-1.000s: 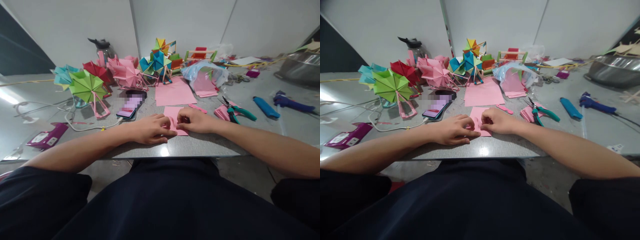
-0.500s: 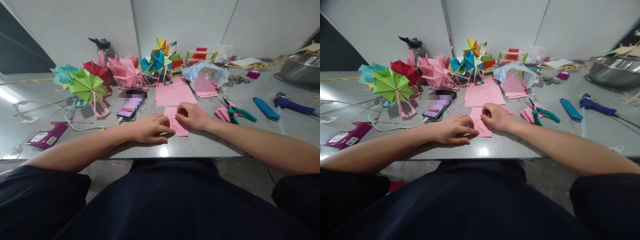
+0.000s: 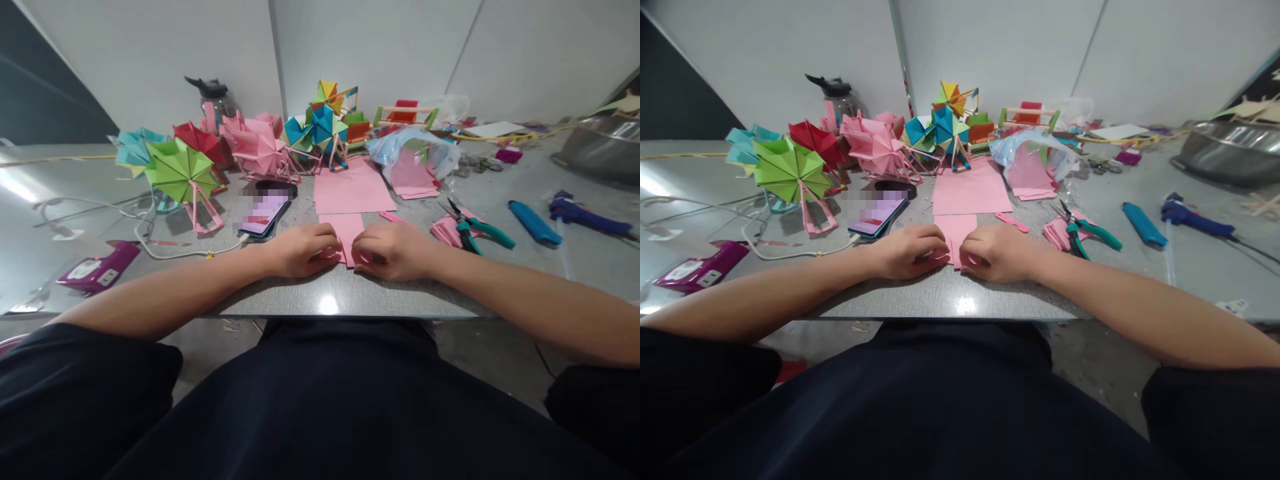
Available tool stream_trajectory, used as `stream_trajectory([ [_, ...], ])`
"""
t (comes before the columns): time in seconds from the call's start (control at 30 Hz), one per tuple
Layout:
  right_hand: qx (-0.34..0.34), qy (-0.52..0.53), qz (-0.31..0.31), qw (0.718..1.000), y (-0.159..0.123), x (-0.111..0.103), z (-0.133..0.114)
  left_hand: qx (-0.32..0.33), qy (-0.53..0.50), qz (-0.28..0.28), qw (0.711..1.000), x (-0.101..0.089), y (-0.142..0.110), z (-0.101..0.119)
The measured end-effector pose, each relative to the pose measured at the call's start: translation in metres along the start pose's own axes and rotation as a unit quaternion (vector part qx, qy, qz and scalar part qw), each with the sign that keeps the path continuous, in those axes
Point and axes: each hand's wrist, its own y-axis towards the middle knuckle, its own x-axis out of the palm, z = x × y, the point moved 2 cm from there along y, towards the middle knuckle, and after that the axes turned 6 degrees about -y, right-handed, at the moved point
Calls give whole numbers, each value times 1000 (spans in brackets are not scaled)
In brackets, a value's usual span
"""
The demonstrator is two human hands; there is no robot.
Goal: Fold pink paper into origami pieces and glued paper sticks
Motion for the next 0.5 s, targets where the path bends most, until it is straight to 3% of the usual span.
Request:
stream_trajectory([
  [0.17,-28,-4,22,999,1,4,2,57,159,-87,982,-4,1,0],
  [0.3,-23,39,30,999,1,3,2,42,217,-122,968,-6,-1,3],
  [0.4,-27,70,27,997,0,2,1,7,180,-80,980,-3,-2,2],
  [0.5,-34,81,26,996,-1,4,0,-34,60,37,997,0,-1,0],
])
